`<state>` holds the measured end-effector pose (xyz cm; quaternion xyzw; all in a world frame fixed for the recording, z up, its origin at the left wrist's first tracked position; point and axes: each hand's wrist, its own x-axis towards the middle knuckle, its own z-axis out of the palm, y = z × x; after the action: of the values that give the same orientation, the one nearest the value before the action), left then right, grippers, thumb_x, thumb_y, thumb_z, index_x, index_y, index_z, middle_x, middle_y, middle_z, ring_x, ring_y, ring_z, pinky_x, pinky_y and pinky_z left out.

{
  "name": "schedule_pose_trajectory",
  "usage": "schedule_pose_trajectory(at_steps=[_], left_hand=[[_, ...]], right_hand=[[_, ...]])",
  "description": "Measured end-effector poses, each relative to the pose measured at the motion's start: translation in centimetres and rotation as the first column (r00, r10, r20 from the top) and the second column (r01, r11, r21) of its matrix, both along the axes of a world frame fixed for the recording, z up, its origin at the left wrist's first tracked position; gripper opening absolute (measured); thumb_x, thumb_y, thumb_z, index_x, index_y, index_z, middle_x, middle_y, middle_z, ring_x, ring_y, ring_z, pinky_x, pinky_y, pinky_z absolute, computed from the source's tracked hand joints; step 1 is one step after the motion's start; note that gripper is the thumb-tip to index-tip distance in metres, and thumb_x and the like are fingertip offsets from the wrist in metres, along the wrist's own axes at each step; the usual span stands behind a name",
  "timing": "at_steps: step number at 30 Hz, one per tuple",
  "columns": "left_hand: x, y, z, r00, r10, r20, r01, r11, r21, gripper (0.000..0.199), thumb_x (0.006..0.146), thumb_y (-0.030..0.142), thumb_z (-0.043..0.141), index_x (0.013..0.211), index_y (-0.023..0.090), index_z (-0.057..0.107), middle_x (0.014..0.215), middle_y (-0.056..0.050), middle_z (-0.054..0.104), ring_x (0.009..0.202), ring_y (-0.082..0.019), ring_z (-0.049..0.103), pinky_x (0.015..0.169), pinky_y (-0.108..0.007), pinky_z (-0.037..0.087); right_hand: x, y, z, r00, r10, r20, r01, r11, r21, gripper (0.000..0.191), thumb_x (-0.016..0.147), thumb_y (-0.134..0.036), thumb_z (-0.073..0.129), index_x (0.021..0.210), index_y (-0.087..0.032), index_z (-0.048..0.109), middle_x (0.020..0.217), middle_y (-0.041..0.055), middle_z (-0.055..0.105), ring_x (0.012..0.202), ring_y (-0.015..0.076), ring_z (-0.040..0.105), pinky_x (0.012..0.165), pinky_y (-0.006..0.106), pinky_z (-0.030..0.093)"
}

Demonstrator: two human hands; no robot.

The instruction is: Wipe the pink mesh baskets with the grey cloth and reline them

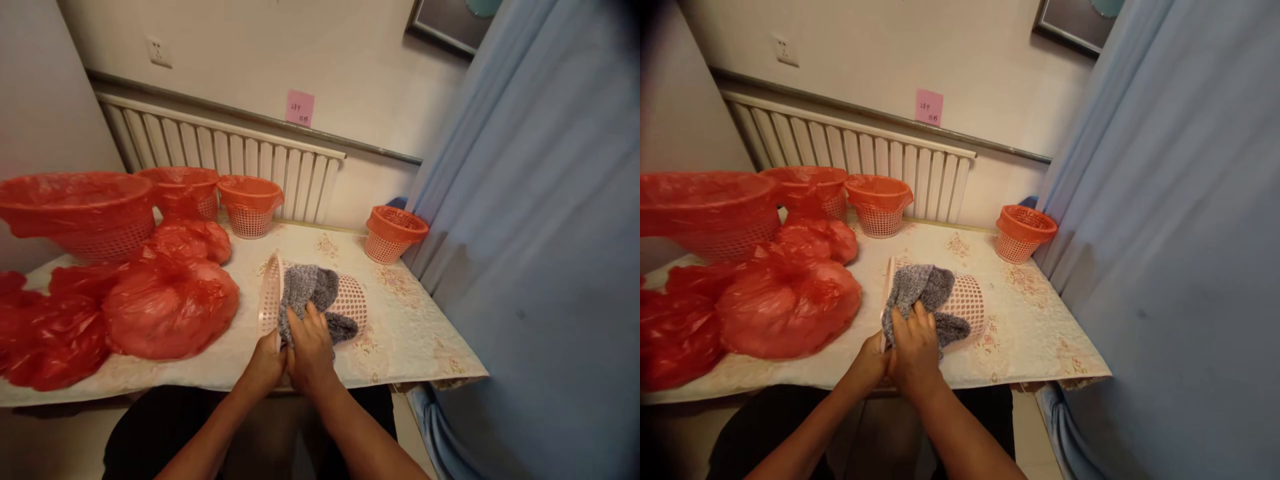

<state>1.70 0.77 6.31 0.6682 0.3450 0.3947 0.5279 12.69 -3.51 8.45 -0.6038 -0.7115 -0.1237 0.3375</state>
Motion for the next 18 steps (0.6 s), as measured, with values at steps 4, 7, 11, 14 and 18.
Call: schedule_pose_trajectory(at_steps=[4, 7, 11, 14, 18], left_hand=[[-0.3, 0.1, 1.0, 0.999, 0.046, 0.011, -0.045, 0.998, -0.049, 0.033, 0.073, 0.025, 0.058, 0.104, 0.015, 0.061, 0.099, -0.007, 0.070, 0.092, -0.025, 0.064, 0.087, -0.036, 0.049], [-0.3, 0.5, 1.6, 0.999, 0.046, -0.011, -0.047, 0.990, -0.129, 0.029, 0.073, 0.027, 0.058, 0.100, 0.014, 0.060, 0.089, -0.006, 0.070, 0.084, -0.023, 0.065, 0.078, -0.034, 0.050], [0.2, 1.1, 2.1, 0.998, 0.066, 0.015, -0.062, 0.979, -0.192, 0.020, 0.071, 0.028, 0.059, 0.086, 0.015, 0.058, 0.077, -0.003, 0.066, 0.070, -0.019, 0.063, 0.064, -0.029, 0.049], [0.5, 1.5, 2.3, 0.995, 0.086, 0.051, -0.073, 0.973, -0.221, 0.020, 0.069, 0.029, 0.061, 0.083, 0.015, 0.058, 0.074, -0.001, 0.065, 0.066, -0.017, 0.061, 0.062, -0.028, 0.048], [0.5, 1.7, 2.8, 0.996, 0.086, 0.037, -0.077, 0.977, -0.197, 0.024, 0.069, 0.031, 0.062, 0.087, 0.014, 0.059, 0.076, -0.003, 0.067, 0.067, -0.018, 0.062, 0.063, -0.029, 0.049]], right_hand=[[2.9, 0.4, -1.7, 0.998, -0.006, 0.058, 0.005, 1.000, 0.026, 0.061, 0.070, -0.005, 0.045, 0.130, -0.017, 0.050, 0.121, 0.0145, 0.058, 0.129, 0.0302, 0.037, 0.099, 0.050, 0.036], [8.2, 1.0, -3.5, 0.992, -0.123, 0.006, 0.123, 0.992, 0.039, 0.060, 0.069, -0.002, 0.043, 0.126, -0.014, 0.054, 0.122, 0.0140, 0.058, 0.130, 0.0280, 0.037, 0.102, 0.047, 0.036], [13.5, 1.2, -5.8, 0.929, -0.320, -0.183, 0.338, 0.939, 0.072, 0.058, 0.070, -0.003, 0.038, 0.126, -0.013, 0.055, 0.123, 0.0130, 0.057, 0.125, 0.0257, 0.042, 0.104, 0.049, 0.036], [13.7, 1.1, -6.8, 0.867, -0.402, -0.294, 0.442, 0.894, 0.079, 0.056, 0.073, -0.006, 0.038, 0.126, -0.012, 0.054, 0.121, 0.0148, 0.057, 0.124, 0.0276, 0.043, 0.102, 0.051, 0.037], [10.3, 1.1, -5.9, 0.885, -0.379, -0.270, 0.407, 0.912, 0.052, 0.054, 0.074, -0.009, 0.042, 0.126, -0.012, 0.054, 0.123, 0.0164, 0.056, 0.128, 0.0309, 0.038, 0.101, 0.052, 0.036]])
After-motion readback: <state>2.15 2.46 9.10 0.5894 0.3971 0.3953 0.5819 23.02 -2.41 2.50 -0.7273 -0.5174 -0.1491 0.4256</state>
